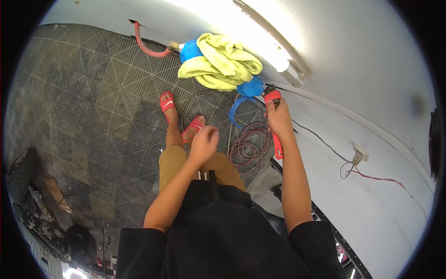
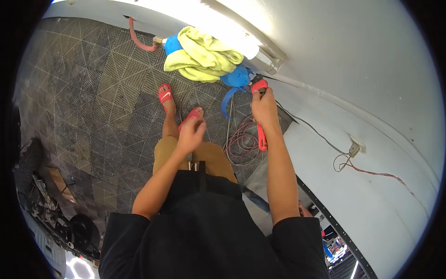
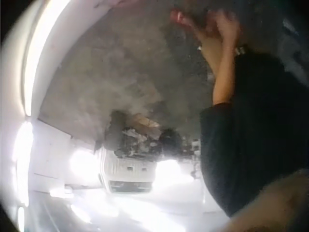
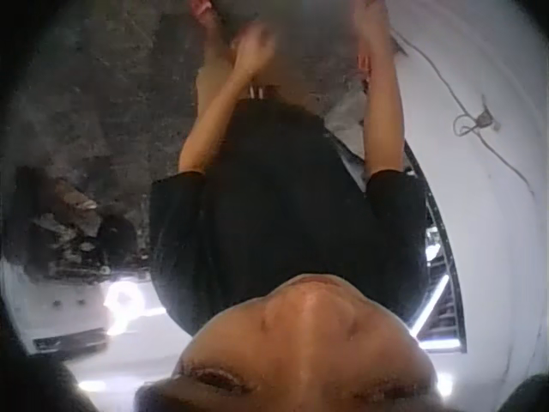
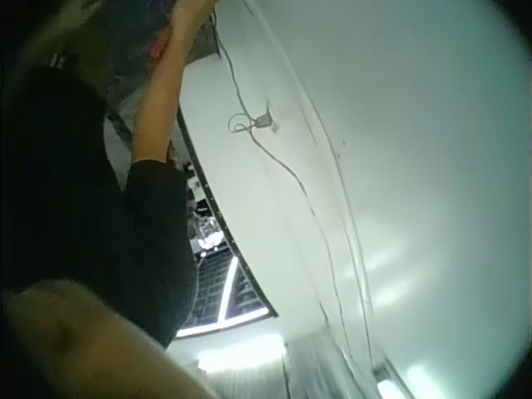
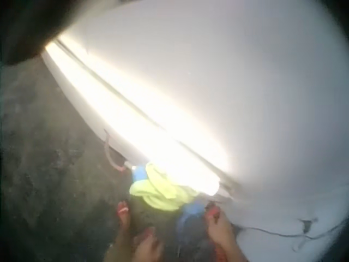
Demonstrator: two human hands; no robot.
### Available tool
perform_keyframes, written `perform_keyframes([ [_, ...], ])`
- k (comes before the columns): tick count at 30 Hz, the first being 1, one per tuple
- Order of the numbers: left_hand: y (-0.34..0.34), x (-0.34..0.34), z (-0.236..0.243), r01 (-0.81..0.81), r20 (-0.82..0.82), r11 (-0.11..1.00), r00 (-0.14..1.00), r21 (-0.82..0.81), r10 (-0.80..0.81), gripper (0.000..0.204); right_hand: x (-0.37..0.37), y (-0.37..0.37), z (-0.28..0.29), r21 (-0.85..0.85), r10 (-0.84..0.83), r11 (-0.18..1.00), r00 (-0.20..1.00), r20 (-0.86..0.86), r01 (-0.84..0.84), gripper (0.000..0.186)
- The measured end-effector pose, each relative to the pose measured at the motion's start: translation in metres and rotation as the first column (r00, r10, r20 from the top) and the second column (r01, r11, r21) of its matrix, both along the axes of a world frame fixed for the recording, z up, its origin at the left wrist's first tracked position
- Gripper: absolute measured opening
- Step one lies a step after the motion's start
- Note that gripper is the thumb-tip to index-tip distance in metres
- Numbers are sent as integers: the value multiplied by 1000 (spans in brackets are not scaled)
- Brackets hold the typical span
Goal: The person disconnects a hose, uses a pipe wrench to loosen a metal fitting on a wall-mounted blue air filtration unit, and handles small components of the filter by hand.
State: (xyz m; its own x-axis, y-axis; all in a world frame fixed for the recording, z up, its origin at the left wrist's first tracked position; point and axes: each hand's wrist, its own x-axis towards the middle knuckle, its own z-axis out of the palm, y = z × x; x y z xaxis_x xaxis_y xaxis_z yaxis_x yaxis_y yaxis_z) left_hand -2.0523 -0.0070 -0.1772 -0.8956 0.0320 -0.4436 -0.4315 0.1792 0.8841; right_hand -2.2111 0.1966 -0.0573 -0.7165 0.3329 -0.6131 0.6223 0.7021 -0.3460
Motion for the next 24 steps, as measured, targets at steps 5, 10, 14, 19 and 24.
perform_keyframes([
  [5,24,-137,82,86,-674,832,542,-549,-501,47,-1,4,-1,25,13,1000,1000,10,-13,35],
  [10,24,-205,29,24,-502,512,164,-858,-849,59,-4,-2,1,-2,46,999,999,19,-45,40],
  [14,50,-216,22,78,-252,268,173,-960,-952,67,-1,5,-7,9,19,1000,999,-31,-19,31],
  [19,54,-220,9,45,-360,369,145,-928,-922,68,-2,0,0,1,27,1000,999,21,-27,37],
  [24,57,-226,8,221,-356,393,190,-893,-915,62,51,-13,-48,245,203,959,945,-256,-140,36],
])
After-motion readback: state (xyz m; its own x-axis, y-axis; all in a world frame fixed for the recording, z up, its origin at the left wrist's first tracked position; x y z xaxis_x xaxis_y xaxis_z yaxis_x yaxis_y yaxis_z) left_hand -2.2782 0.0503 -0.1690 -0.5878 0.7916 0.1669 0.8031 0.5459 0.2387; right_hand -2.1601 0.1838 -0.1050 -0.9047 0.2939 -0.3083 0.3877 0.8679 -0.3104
